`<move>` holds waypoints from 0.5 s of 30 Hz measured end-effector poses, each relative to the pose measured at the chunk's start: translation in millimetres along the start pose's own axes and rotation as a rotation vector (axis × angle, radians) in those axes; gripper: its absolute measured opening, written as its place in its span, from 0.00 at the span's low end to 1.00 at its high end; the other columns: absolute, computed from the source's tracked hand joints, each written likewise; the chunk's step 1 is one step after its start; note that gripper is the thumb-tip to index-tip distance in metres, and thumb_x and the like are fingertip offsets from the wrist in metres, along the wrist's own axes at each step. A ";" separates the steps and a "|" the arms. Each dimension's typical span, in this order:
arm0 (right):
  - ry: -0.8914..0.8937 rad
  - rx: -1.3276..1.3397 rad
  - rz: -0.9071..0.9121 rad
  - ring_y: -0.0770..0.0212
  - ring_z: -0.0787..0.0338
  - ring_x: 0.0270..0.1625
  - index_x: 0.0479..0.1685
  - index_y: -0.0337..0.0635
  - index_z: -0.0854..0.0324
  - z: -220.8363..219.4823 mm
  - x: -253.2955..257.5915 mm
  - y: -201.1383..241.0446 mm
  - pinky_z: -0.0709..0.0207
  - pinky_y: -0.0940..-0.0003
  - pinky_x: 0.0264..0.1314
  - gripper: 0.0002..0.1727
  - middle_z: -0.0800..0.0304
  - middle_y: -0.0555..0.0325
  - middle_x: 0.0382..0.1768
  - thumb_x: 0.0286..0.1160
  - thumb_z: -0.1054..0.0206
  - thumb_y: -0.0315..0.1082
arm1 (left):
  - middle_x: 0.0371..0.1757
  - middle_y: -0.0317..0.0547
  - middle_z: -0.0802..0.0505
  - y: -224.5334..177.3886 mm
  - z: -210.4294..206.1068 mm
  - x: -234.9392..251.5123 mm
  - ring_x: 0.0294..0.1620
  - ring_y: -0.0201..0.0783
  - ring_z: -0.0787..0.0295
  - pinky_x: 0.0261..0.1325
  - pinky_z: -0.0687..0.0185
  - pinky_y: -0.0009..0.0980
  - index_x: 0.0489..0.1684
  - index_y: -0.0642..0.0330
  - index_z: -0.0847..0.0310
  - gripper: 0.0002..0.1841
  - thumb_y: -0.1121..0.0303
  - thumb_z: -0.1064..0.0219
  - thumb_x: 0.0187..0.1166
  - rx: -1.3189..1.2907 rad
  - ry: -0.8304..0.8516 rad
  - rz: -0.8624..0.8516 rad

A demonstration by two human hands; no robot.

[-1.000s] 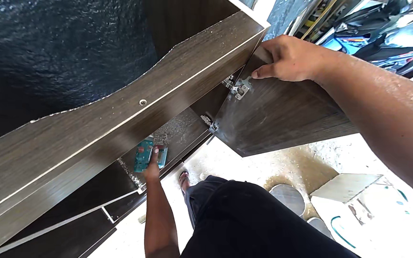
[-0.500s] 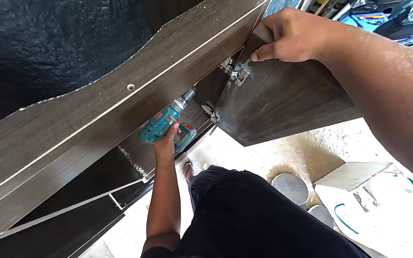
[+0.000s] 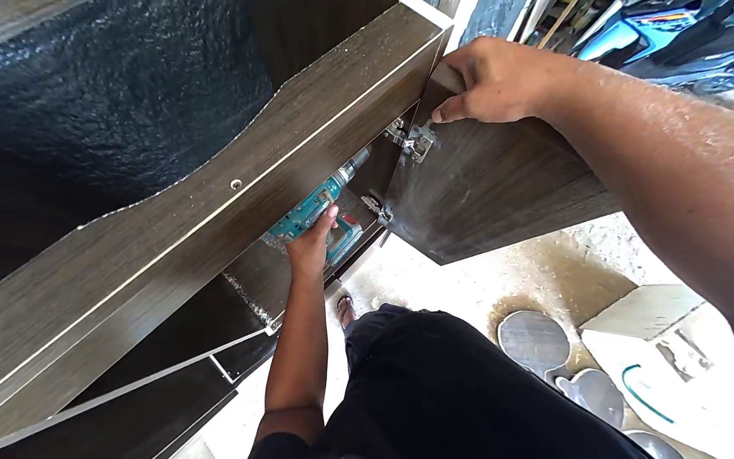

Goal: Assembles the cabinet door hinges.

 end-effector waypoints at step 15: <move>0.003 -0.012 0.000 0.54 0.12 0.37 0.46 0.47 0.17 0.9 -1.6 2.5 0.21 0.42 0.41 0.13 0.14 0.55 0.32 0.74 0.25 0.44 | 0.48 0.54 0.06 1.5 -5.5 10.6 0.34 0.42 0.09 0.41 0.09 0.37 0.57 0.67 0.18 0.19 0.73 0.21 0.70 0.011 0.044 -0.021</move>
Point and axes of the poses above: each hand's wrist, its own x-axis towards the middle knuckle, its own z-axis out of the back of the hand, y = z × x, the point moved 4 cm from there along x, towards the middle knuckle
